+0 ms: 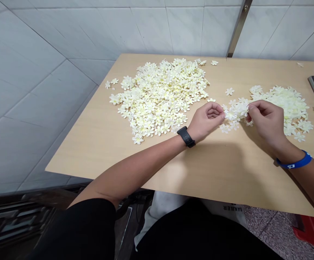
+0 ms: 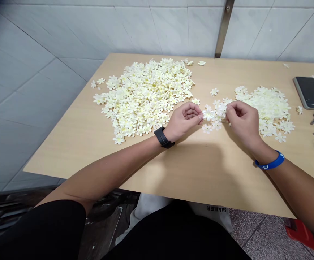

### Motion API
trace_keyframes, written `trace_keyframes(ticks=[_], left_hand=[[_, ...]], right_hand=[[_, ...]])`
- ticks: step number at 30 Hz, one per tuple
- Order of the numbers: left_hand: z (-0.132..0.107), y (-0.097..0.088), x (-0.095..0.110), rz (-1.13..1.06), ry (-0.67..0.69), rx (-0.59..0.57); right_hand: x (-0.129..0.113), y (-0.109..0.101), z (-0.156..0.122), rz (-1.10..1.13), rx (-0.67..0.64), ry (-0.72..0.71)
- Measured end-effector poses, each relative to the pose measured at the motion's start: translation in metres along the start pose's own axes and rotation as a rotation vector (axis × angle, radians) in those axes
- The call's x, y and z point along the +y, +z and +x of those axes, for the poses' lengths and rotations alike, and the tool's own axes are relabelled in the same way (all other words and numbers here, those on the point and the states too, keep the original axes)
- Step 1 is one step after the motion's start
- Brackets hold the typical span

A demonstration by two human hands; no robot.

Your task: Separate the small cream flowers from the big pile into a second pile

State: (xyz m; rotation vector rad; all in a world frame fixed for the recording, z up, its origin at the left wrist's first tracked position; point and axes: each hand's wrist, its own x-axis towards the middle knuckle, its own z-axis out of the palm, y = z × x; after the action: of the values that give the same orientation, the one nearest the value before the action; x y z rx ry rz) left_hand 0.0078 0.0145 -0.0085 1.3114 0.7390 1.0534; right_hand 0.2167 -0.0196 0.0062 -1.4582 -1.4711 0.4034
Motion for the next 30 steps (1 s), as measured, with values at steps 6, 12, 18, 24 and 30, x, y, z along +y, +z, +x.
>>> trace_keyframes(ticks=[6, 12, 18, 24, 30], left_hand=[[0.000, 0.000, 0.000, 0.005, -0.015, 0.033], [-0.001, 0.000, -0.001, -0.013, -0.035, 0.001], [-0.002, 0.001, -0.001, -0.096, -0.036, -0.063], [-0.003, 0.001, -0.002, -0.116, -0.045, -0.093], [-0.003, 0.001, -0.001, -0.121, -0.043, -0.106]], right_hand=[[0.005, -0.004, 0.006, -0.295, 0.110, -0.319], [-0.016, 0.003, -0.011, -0.323, -0.047, -0.650], [-0.018, 0.007, -0.016, -0.262, -0.188, -0.464], [-0.024, 0.010, -0.020, -0.202, -0.156, -0.409], [-0.025, 0.012, -0.023, -0.158, -0.128, -0.396]])
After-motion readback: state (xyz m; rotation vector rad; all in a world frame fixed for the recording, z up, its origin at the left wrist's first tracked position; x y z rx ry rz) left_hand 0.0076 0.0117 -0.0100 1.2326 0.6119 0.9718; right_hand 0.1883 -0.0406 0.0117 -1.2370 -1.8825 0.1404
